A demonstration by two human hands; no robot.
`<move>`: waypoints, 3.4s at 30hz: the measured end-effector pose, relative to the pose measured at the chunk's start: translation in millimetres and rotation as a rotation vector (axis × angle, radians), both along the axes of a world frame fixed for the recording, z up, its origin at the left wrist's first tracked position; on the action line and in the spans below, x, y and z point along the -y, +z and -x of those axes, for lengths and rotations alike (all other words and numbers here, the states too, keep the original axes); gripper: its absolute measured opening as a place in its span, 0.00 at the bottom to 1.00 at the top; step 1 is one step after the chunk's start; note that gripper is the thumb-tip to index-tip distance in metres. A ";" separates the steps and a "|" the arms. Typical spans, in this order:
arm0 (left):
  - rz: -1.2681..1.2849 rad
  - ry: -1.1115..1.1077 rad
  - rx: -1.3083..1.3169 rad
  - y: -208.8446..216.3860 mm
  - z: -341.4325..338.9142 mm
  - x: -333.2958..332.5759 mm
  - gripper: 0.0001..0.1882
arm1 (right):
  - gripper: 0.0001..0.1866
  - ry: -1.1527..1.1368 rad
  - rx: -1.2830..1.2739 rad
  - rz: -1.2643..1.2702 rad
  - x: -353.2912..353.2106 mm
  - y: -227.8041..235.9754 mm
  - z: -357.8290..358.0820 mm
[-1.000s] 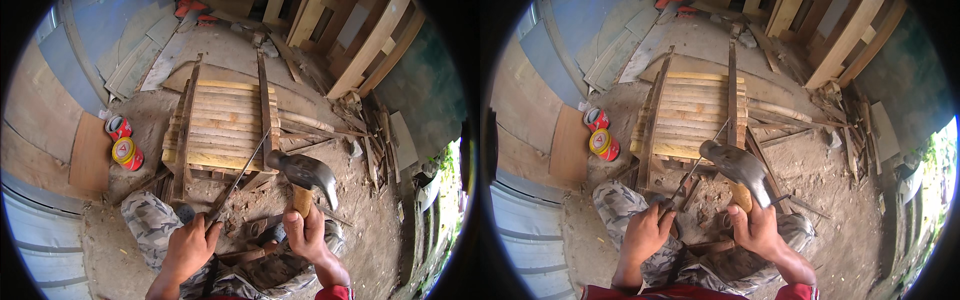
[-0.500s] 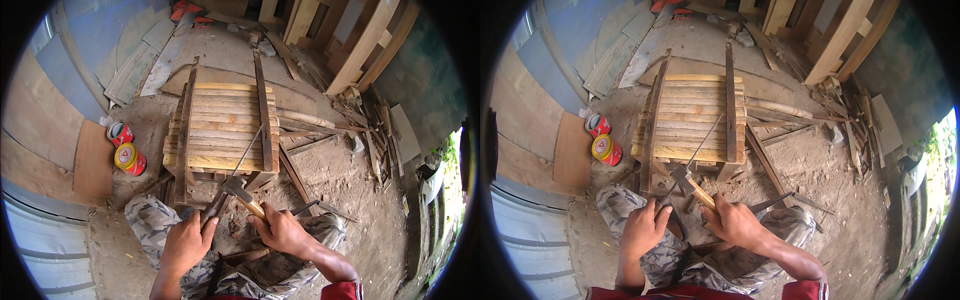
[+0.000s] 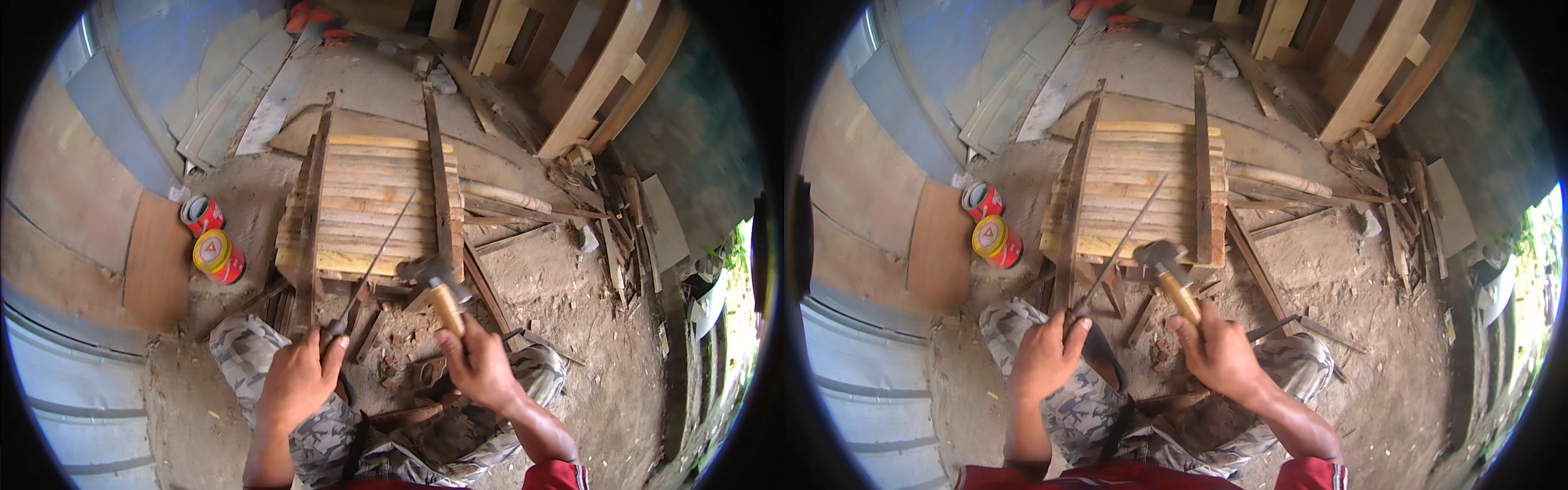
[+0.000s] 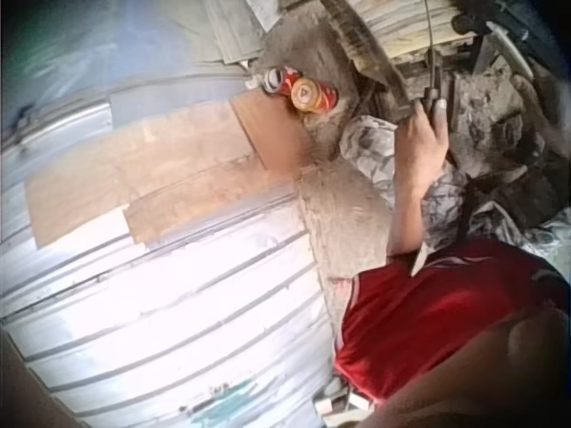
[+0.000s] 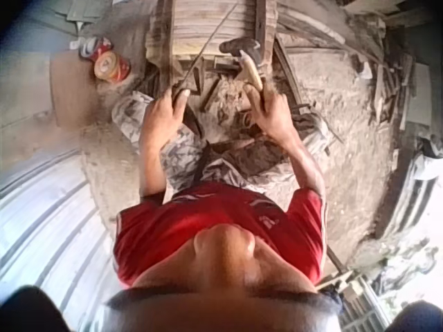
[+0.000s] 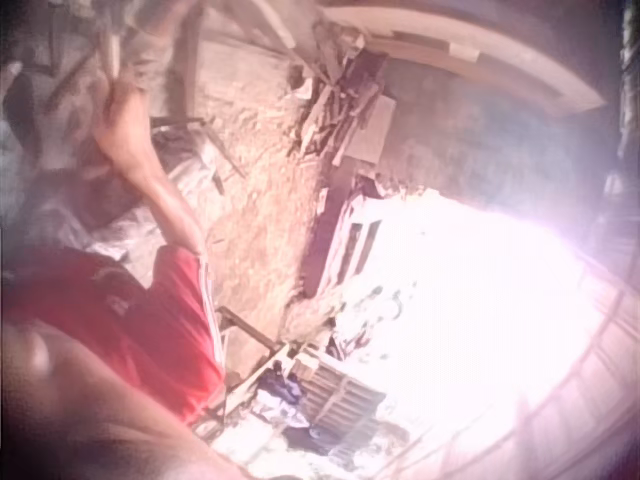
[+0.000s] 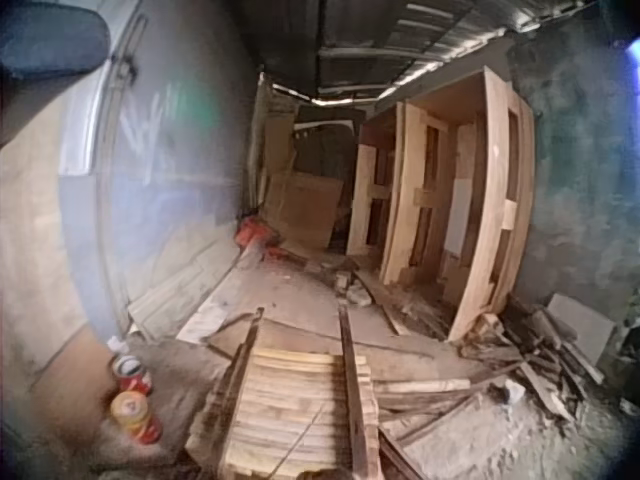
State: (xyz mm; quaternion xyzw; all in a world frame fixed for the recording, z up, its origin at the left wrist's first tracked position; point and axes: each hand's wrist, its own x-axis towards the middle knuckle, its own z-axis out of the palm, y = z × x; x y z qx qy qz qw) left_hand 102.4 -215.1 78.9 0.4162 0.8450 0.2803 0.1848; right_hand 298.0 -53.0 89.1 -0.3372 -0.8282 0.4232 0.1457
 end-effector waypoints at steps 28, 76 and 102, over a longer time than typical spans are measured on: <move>-0.029 -0.074 0.062 -3.2 13.4 20.4 0.16 | 0.18 0.150 -0.165 -0.136 14.2 47.8 31.7; -0.337 0.139 0.406 -104.3 -51.4 -6.7 0.19 | 0.12 -0.182 -0.657 0.509 -14.0 -123.4 29.4; -0.450 0.049 -0.306 -112.4 8.7 -129.6 0.23 | 0.11 -0.215 -0.759 0.612 -30.7 -145.8 33.2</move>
